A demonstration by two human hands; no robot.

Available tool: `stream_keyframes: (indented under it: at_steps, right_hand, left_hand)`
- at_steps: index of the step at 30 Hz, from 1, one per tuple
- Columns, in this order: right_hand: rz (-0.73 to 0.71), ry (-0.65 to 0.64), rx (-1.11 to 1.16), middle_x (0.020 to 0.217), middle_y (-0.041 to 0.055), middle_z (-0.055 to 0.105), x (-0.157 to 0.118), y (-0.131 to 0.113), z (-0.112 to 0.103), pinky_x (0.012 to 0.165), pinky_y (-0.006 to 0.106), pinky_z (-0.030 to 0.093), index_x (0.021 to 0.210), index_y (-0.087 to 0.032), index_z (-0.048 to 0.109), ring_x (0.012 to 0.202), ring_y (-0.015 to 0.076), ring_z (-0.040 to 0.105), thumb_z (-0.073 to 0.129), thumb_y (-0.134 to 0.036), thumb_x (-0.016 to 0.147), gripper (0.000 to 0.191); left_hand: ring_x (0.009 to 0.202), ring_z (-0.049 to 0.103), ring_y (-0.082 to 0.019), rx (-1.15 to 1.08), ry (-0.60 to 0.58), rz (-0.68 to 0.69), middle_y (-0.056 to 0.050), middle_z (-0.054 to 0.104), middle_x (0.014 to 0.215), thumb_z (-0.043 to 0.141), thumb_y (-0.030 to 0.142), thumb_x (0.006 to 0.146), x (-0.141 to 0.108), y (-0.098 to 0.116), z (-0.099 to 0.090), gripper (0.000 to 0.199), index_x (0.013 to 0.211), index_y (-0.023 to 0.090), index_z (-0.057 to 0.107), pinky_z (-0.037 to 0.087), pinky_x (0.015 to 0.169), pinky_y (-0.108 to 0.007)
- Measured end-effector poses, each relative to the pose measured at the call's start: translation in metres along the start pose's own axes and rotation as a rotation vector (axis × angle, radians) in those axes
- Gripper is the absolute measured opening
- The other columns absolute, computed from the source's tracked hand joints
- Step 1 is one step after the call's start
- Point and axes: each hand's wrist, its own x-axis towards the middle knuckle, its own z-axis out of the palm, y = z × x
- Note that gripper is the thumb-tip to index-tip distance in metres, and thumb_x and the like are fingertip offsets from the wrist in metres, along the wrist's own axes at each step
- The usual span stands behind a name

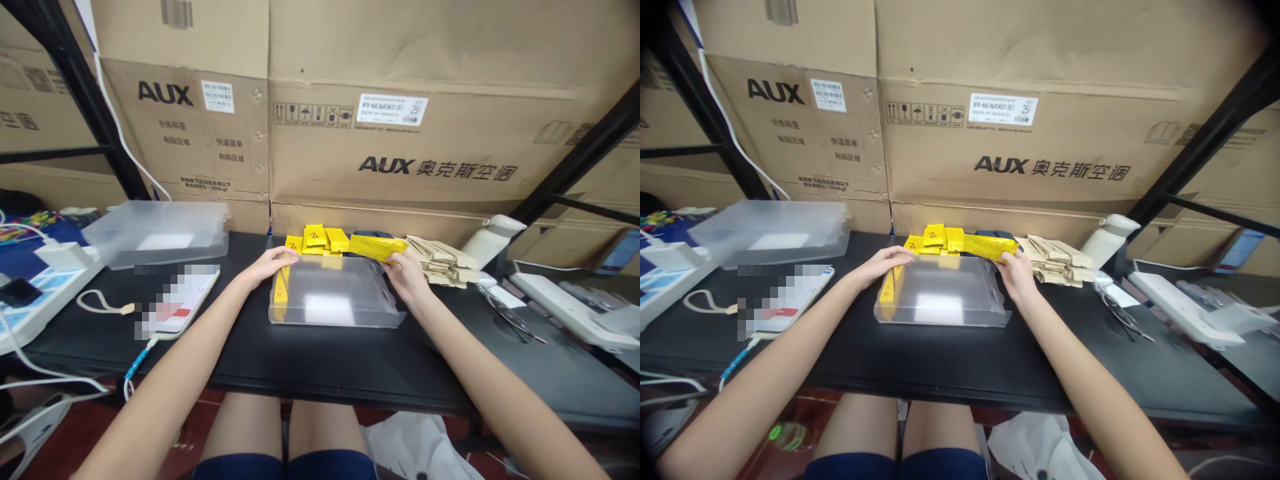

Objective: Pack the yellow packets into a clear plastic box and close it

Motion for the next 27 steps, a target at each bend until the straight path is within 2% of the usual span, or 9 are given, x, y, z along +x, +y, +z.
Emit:
stream_keyframes:
  at_steps: [11, 19, 23, 27]
  right_hand:
    - [-0.043, -0.049, 0.014, 0.070, -0.0058, 0.064, -0.0001, 0.0001, -0.0010, 0.082, 0.030, 0.051, 0.073, -0.023, 0.054, 0.080, 0.0149, 0.063, 0.054, 0.000, 0.046, 0.036]
    - [-0.006, -0.044, 0.027, 0.071, -0.0063, 0.066, -0.0019, -0.0003, 0.0000, 0.075, 0.026, 0.052, 0.076, -0.024, 0.055, 0.073, 0.0140, 0.064, 0.062, 0.004, 0.041, 0.045]
    - [-0.041, -0.002, 0.012, 0.068, -0.0056, 0.067, -0.0002, 0.0006, -0.0006, 0.078, 0.026, 0.052, 0.075, -0.023, 0.057, 0.074, 0.0144, 0.065, 0.068, 0.003, 0.041, 0.044]
    - [-0.057, -0.013, -0.002, 0.077, -0.0027, 0.070, 0.0005, 0.0003, -0.0007, 0.086, 0.028, 0.052, 0.073, -0.022, 0.059, 0.085, 0.0164, 0.066, 0.076, -0.005, 0.046, 0.036]
  left_hand:
    - [0.098, 0.061, -0.023, 0.007, 0.004, 0.007, -0.006, 0.069, 0.099, 0.071, 0.042, 0.067, -0.0005, -0.0009, -0.0003, 0.037, 0.095, 0.019, 0.067, 0.043, 0.091, -0.036]
    - [0.098, 0.062, -0.023, 0.004, -0.002, 0.022, -0.007, 0.069, 0.100, 0.072, 0.044, 0.067, 0.0010, -0.0038, -0.0027, 0.040, 0.098, 0.019, 0.066, 0.042, 0.093, -0.037]
    - [0.097, 0.062, -0.023, 0.000, 0.000, 0.020, -0.007, 0.069, 0.100, 0.072, 0.044, 0.067, 0.0009, -0.0041, -0.0027, 0.041, 0.098, 0.019, 0.065, 0.042, 0.092, -0.037]
    - [0.097, 0.062, -0.023, 0.004, -0.003, 0.005, -0.007, 0.069, 0.100, 0.071, 0.043, 0.067, 0.0000, -0.0026, -0.0026, 0.040, 0.098, 0.019, 0.066, 0.042, 0.092, -0.038]
